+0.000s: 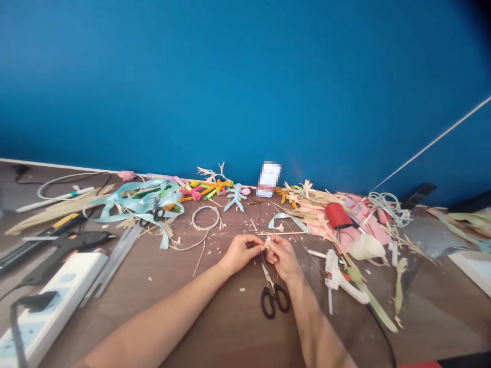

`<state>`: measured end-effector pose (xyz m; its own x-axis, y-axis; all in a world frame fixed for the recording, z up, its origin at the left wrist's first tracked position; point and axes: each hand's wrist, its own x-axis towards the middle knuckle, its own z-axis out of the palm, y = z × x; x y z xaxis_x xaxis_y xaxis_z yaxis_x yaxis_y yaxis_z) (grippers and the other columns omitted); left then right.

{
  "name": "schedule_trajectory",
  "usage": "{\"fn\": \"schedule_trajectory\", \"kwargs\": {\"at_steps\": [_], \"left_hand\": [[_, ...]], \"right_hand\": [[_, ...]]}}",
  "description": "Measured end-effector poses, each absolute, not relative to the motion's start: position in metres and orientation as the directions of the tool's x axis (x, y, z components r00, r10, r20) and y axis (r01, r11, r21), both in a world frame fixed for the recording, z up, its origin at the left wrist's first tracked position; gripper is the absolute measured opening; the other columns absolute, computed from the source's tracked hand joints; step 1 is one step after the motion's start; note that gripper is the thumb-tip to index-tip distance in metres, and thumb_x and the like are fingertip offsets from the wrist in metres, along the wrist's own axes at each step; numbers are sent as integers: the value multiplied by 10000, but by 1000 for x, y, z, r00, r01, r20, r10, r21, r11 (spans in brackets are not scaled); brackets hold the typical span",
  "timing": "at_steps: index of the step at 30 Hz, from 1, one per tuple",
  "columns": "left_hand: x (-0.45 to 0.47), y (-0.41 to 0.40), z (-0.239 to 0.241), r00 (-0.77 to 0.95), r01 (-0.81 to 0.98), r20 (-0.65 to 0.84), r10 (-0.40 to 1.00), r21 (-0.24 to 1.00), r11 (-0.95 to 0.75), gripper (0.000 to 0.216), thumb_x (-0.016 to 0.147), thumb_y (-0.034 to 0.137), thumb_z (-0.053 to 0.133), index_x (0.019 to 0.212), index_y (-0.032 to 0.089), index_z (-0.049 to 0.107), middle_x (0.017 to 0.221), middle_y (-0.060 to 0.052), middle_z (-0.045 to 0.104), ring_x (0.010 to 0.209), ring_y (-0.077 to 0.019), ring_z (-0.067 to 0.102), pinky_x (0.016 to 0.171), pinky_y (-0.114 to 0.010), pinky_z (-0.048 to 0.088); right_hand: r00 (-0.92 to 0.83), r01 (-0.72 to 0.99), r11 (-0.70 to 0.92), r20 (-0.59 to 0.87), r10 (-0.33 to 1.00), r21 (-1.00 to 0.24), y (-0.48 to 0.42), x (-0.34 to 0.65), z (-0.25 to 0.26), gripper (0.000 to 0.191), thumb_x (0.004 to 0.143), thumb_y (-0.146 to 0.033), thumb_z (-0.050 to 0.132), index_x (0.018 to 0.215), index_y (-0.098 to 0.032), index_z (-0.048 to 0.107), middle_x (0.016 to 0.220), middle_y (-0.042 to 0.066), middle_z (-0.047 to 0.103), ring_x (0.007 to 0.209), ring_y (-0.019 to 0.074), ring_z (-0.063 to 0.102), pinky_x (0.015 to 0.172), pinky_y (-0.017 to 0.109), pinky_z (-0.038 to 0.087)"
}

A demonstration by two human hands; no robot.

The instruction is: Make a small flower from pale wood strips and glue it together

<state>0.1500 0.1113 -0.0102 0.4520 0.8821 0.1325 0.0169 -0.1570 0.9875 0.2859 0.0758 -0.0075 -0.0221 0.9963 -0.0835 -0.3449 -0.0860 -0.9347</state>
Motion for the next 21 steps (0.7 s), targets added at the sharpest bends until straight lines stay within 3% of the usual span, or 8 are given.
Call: {"fn": "schedule_trajectory", "kwargs": {"at_steps": [14,21], "left_hand": [[155,113,-12,486,39,158,859,979,-202,173,681,279,594,714,122,657,690,-53,653,643,-137,564,631,-229,426],[156,115,-15,484,40,152,862,980,-195,186,682,293,593,715,120,653,687,-44,651,639,-132,561,627,-227,424]], "right_hand": [[21,-386,-80,-95,995,-919,74,294,-13,189,681,-276,624,584,-143,531,394,-85,356,331,17,259,358,160,186],[37,-446,-39,-62,997,-894,74,294,-11,240,740,-350,562,637,-134,569,430,-65,393,334,21,279,348,163,202]]}}
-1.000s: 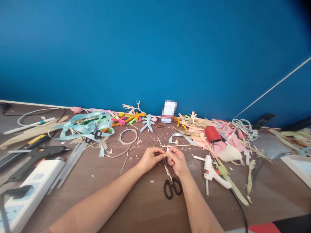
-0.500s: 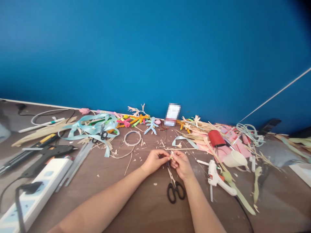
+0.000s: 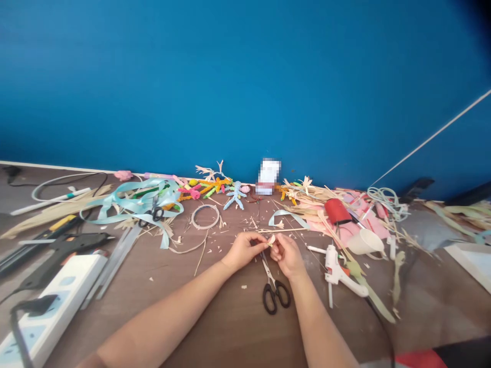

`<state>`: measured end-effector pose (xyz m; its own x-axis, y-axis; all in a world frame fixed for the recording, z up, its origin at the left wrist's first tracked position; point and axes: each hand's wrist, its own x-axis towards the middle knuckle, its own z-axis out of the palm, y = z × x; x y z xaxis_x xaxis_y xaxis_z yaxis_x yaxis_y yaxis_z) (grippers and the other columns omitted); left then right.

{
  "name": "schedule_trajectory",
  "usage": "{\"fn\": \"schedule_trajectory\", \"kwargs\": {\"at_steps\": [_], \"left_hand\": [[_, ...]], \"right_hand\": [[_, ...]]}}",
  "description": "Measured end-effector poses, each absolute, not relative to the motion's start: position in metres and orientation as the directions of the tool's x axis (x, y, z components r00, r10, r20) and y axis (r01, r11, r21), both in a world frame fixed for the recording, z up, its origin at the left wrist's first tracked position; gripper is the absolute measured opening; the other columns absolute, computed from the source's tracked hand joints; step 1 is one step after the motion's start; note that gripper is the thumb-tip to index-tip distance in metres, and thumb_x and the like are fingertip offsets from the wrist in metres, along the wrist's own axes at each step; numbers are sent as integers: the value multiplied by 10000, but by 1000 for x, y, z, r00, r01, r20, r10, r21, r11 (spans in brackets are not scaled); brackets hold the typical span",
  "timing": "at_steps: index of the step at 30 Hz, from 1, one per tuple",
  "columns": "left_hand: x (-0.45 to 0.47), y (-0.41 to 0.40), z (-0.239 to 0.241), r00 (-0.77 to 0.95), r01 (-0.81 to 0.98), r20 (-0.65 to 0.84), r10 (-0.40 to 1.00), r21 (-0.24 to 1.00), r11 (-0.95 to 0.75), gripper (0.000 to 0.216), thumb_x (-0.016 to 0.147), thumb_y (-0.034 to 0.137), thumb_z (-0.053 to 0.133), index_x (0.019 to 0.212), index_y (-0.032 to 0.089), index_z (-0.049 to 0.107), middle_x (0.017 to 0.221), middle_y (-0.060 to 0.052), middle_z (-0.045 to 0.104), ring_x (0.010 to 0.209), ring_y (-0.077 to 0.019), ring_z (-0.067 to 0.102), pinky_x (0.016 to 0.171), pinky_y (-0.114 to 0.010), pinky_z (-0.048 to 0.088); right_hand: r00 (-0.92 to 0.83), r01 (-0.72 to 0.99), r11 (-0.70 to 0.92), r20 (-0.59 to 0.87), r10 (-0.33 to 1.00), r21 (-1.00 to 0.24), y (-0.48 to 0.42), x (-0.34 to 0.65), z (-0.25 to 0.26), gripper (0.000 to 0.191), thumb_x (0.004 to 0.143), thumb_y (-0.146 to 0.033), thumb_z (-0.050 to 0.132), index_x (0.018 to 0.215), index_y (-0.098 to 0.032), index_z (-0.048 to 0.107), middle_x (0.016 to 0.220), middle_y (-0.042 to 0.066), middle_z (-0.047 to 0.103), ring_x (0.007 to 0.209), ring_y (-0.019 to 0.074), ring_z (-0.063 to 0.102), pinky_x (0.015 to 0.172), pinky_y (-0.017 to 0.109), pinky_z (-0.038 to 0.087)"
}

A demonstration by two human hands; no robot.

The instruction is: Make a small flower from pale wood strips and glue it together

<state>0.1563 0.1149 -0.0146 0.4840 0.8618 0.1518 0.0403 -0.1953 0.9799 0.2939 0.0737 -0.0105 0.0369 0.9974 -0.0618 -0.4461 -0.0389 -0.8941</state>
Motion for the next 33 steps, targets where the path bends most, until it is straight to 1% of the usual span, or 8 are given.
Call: {"fn": "schedule_trajectory", "kwargs": {"at_steps": [6,12,18,24,30,33], "left_hand": [[157,116,-14,477,49,132,869,983,-177,175,678,280,593,706,117,647,663,-41,645,620,-130,555,632,-233,426],[157,116,-14,488,31,130,863,986,-167,180,678,285,593,707,115,644,667,-44,645,624,-131,560,627,-231,431],[156,115,-11,499,51,110,859,986,-156,183,670,295,600,703,119,640,671,-41,644,621,-130,562,607,-223,432],[156,114,-10,503,58,103,858,987,-152,183,671,298,598,693,120,634,652,-33,636,596,-123,552,583,-220,426],[156,115,-14,507,43,117,854,986,-161,184,674,300,600,703,122,641,663,-34,641,609,-122,551,611,-224,421],[156,116,-16,504,39,103,858,989,-141,195,673,312,601,700,123,641,647,-30,636,587,-117,544,585,-218,416]], "right_hand": [[-13,-482,-50,-50,999,-875,73,294,-9,198,731,-314,584,639,-145,535,454,-68,400,344,17,278,351,152,204],[-19,-450,-78,-77,997,-890,73,294,-11,155,690,-247,626,633,-148,521,433,-84,378,340,9,268,351,141,204],[20,-442,-67,-84,996,-894,74,294,-10,183,685,-255,624,589,-144,516,414,-83,371,335,11,269,348,146,204],[18,-435,-68,-84,996,-898,74,294,-10,162,695,-261,614,611,-143,540,417,-83,370,333,10,266,347,148,200],[14,-409,-63,-75,997,-910,74,294,-11,148,713,-268,598,640,-144,563,421,-81,363,336,10,260,351,151,201],[1,-410,-59,-65,998,-910,74,294,-10,155,724,-284,585,656,-147,563,438,-78,367,344,12,261,352,152,199]]}}
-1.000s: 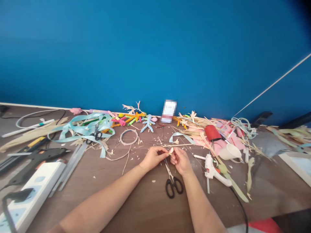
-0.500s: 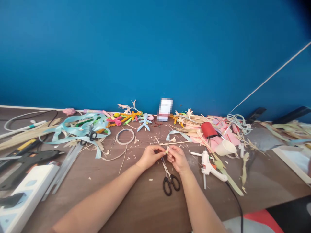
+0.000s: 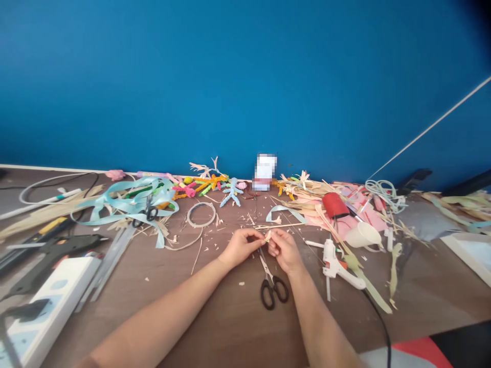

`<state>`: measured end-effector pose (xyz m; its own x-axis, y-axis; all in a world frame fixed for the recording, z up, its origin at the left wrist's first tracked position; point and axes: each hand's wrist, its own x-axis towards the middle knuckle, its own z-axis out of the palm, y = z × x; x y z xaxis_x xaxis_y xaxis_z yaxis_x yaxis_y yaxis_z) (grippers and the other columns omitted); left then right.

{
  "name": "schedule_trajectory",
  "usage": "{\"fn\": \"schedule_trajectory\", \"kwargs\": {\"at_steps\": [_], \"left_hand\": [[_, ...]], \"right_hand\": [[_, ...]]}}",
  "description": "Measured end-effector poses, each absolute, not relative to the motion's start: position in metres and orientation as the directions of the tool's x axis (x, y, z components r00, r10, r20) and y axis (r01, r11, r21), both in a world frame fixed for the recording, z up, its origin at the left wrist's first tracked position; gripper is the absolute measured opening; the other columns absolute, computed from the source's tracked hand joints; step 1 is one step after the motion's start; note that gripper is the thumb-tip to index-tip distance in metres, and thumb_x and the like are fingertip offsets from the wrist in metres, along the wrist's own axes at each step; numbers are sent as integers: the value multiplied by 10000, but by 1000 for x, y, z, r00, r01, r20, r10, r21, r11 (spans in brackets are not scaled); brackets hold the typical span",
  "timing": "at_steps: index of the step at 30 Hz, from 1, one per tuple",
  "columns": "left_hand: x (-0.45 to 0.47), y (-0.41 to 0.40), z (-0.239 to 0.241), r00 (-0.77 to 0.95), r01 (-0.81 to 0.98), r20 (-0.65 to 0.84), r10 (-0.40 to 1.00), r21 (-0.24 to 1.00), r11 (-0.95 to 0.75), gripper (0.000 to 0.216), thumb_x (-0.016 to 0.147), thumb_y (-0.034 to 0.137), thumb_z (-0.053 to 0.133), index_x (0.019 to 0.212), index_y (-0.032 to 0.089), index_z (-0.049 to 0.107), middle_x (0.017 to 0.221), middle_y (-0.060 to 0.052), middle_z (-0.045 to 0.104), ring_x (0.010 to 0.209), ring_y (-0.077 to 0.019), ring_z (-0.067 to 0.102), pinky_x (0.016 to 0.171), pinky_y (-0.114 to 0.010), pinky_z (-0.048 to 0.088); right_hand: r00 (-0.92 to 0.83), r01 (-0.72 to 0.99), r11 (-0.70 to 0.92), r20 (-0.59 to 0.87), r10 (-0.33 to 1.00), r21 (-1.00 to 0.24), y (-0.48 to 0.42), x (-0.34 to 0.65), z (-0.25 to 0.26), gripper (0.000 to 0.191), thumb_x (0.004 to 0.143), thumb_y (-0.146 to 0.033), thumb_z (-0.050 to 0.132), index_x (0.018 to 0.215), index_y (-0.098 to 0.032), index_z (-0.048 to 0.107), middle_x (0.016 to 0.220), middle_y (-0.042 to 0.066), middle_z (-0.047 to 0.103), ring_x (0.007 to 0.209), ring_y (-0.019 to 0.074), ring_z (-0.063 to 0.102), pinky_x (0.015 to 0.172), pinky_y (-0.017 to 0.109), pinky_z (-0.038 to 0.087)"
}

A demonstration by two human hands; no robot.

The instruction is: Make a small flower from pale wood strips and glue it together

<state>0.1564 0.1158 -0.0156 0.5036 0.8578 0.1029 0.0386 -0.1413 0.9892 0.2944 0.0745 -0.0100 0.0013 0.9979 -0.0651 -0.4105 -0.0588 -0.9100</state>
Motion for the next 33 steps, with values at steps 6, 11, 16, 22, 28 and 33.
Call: {"fn": "schedule_trajectory", "kwargs": {"at_steps": [6,11,16,22,28,33], "left_hand": [[156,116,-16,489,41,108,866,988,-147,197,667,316,606,702,127,646,643,-27,637,602,-123,555,598,-221,419],[155,115,-13,507,48,126,853,984,-174,183,673,297,601,701,120,639,657,-35,638,607,-121,552,585,-216,423],[154,111,-9,537,90,119,835,976,-196,194,680,310,589,688,122,633,642,-29,623,565,-112,533,531,-205,416],[153,113,-9,526,56,123,841,982,-179,174,686,297,589,689,129,633,662,-29,630,597,-117,545,581,-214,423],[153,117,-11,461,49,82,884,992,-117,140,669,272,603,692,137,631,683,-24,642,635,-129,563,640,-233,430],[153,118,-14,467,33,83,880,993,-111,151,661,285,610,689,139,634,676,-23,644,632,-131,568,630,-231,433]], "right_hand": [[-7,-369,-76,-79,997,-926,74,293,-7,162,701,-290,604,648,-148,548,422,-84,359,342,15,252,353,154,194],[26,-343,-89,-104,994,-935,74,292,-7,172,652,-250,641,591,-151,514,397,-85,380,331,15,261,349,154,195],[55,-367,-90,-119,991,-926,73,292,-5,190,651,-256,622,536,-145,520,352,-84,363,307,14,247,339,159,172],[31,-429,-88,-112,993,-899,73,292,-3,164,694,-278,585,613,-137,559,388,-84,364,308,10,234,337,161,164],[-7,-456,-60,-64,998,-888,72,290,-1,109,691,-237,578,760,-172,523,457,-83,416,336,18,260,347,153,175],[6,-379,-52,-58,998,-924,72,289,-6,133,681,-262,595,710,-168,506,442,-89,395,339,18,257,350,154,177]]}}
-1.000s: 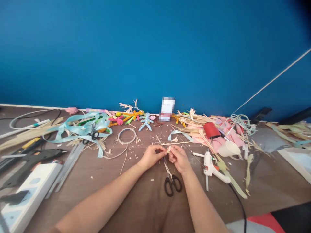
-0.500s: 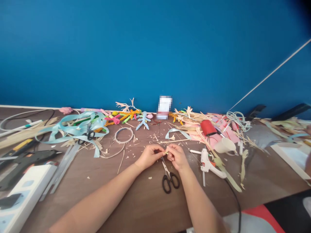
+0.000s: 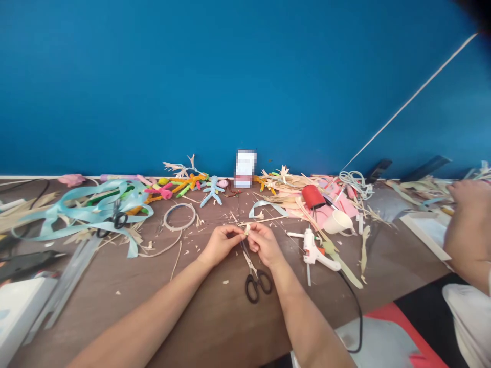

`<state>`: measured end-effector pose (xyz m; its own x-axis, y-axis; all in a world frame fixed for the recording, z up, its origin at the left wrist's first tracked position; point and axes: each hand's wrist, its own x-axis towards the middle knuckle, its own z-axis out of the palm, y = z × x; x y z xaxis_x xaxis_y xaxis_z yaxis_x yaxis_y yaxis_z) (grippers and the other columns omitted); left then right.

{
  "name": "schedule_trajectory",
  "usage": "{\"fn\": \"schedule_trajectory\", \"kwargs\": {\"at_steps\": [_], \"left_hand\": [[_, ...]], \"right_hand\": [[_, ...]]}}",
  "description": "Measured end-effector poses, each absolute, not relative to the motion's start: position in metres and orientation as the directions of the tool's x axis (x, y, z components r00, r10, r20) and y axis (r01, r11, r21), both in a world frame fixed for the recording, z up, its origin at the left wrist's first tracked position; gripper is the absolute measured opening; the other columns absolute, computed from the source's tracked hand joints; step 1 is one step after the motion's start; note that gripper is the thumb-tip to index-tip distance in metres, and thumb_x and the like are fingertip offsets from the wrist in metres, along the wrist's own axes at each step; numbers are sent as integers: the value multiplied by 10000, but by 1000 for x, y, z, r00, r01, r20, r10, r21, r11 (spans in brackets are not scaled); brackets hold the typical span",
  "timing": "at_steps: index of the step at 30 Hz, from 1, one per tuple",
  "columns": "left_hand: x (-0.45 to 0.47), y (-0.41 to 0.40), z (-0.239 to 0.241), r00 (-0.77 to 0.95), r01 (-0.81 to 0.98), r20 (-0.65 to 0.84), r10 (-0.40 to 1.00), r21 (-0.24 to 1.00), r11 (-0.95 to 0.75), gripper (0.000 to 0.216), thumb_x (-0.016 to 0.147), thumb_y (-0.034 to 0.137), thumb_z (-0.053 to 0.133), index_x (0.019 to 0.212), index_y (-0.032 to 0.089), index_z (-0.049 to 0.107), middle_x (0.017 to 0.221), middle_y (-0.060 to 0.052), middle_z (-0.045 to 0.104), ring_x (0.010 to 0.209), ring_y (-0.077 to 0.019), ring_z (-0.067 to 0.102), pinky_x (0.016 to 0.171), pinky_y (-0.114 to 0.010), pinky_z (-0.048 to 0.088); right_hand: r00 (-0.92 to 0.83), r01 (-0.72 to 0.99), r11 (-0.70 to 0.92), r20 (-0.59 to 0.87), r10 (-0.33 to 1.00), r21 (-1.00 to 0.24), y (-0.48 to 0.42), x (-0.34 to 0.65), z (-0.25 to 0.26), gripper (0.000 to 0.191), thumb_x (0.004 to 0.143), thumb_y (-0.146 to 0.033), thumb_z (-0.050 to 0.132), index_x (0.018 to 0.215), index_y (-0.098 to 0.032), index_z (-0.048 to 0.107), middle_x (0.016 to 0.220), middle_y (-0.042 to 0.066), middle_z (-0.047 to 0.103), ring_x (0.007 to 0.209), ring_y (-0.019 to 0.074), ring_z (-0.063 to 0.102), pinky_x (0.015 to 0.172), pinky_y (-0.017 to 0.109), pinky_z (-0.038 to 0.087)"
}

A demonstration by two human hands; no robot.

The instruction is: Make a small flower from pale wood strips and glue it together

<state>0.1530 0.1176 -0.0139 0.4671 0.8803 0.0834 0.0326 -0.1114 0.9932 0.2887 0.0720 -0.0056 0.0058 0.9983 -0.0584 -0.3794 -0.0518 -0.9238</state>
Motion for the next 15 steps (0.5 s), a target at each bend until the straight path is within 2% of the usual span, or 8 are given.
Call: {"fn": "schedule_trajectory", "kwargs": {"at_steps": [4,6,8,10,12,13,15], "left_hand": [[152,117,-12,484,39,94,870,991,-129,159,663,290,609,689,136,638,686,-28,645,649,-135,564,649,-237,431],[152,117,-11,479,39,86,874,992,-119,160,661,295,608,687,139,636,684,-26,642,636,-131,556,634,-234,429],[153,117,-12,470,31,71,880,995,-97,170,655,307,610,685,142,634,672,-24,636,607,-124,544,595,-226,425],[154,117,-13,462,21,52,885,997,-70,181,641,317,619,678,141,635,656,-24,629,580,-116,531,556,-216,415],[154,117,-14,449,3,27,893,999,-32,191,622,321,633,673,137,635,632,-21,620,553,-106,516,524,-206,404],[154,117,-14,440,-9,14,898,1000,-11,195,611,320,641,671,135,634,618,-18,613,539,-101,509,511,-203,400],[154,117,-14,423,-38,-5,906,999,23,200,597,315,653,672,131,631,597,-12,600,516,-92,494,495,-198,398]], "right_hand": [[38,-316,-37,-52,998,-948,78,287,-10,142,679,-272,593,667,-171,494,423,-93,367,342,26,251,354,162,178],[119,-242,-29,-59,991,-970,76,288,-1,119,689,-277,567,680,-171,513,439,-87,361,349,32,253,352,167,178],[251,-83,-11,-32,967,-996,63,294,21,104,697,-272,545,732,-174,546,477,-70,392,369,45,291,357,174,205],[338,178,22,82,938,-984,39,308,52,137,699,-255,547,818,-190,565,576,-34,480,439,71,387,403,190,294],[391,482,36,252,885,-875,8,332,81,215,719,-250,534,930,-215,554,691,-1,532,548,110,467,506,226,378],[417,607,-11,306,856,-795,-7,346,90,231,730,-244,516,958,-218,544,712,8,534,585,125,483,556,246,396],[398,806,-174,300,867,-566,-30,376,94,287,724,-224,500,1009,-214,527,776,28,541,686,158,504,657,288,406]]}}
